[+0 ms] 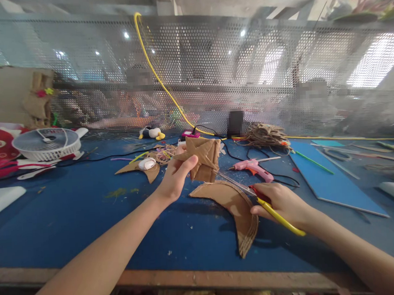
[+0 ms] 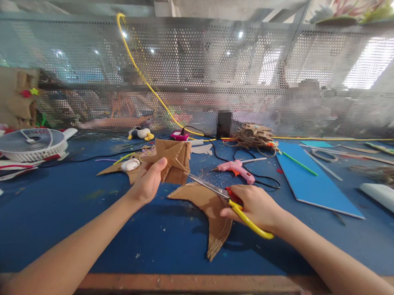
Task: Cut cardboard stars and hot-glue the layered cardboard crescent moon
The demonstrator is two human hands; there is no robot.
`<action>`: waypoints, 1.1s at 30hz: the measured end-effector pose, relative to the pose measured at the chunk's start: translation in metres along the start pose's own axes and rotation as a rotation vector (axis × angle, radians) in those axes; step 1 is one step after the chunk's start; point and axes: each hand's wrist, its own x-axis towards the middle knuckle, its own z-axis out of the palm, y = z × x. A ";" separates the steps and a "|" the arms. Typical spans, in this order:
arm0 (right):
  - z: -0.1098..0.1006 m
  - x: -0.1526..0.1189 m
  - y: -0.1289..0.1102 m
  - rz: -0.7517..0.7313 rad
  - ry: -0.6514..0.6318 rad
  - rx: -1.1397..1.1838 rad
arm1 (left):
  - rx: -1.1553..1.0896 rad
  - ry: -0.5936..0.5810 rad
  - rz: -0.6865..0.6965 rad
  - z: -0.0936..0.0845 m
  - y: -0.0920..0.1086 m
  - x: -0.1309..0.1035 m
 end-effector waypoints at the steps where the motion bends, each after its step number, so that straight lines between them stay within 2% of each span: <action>1: 0.000 0.000 -0.001 0.003 -0.003 -0.001 | 0.068 -0.042 0.013 0.001 0.005 -0.002; 3: -0.001 0.000 -0.004 0.011 -0.015 -0.004 | 0.203 -0.138 0.040 0.004 0.013 -0.007; 5: -0.002 0.000 -0.006 0.017 -0.029 -0.001 | 0.236 -0.165 0.076 0.007 0.018 -0.010; 8: -0.003 0.000 -0.006 0.009 -0.036 0.012 | 0.223 -0.136 0.094 0.010 0.016 -0.012; 14: -0.002 0.001 -0.003 -0.004 -0.038 0.031 | 0.002 -0.060 -0.010 0.015 -0.002 -0.012; 17: -0.002 0.001 -0.002 -0.016 -0.043 0.050 | -0.035 -0.048 -0.027 0.016 -0.005 -0.014; 20: -0.002 0.000 0.000 -0.031 -0.039 0.067 | 0.002 -0.041 -0.005 0.016 0.000 -0.015; 26: -0.004 0.001 -0.002 -0.044 -0.037 0.082 | 0.199 -0.097 0.132 0.013 0.014 -0.016; 33: 0.000 0.000 -0.002 -0.045 0.002 -0.043 | 0.211 -0.115 0.134 0.013 0.013 -0.015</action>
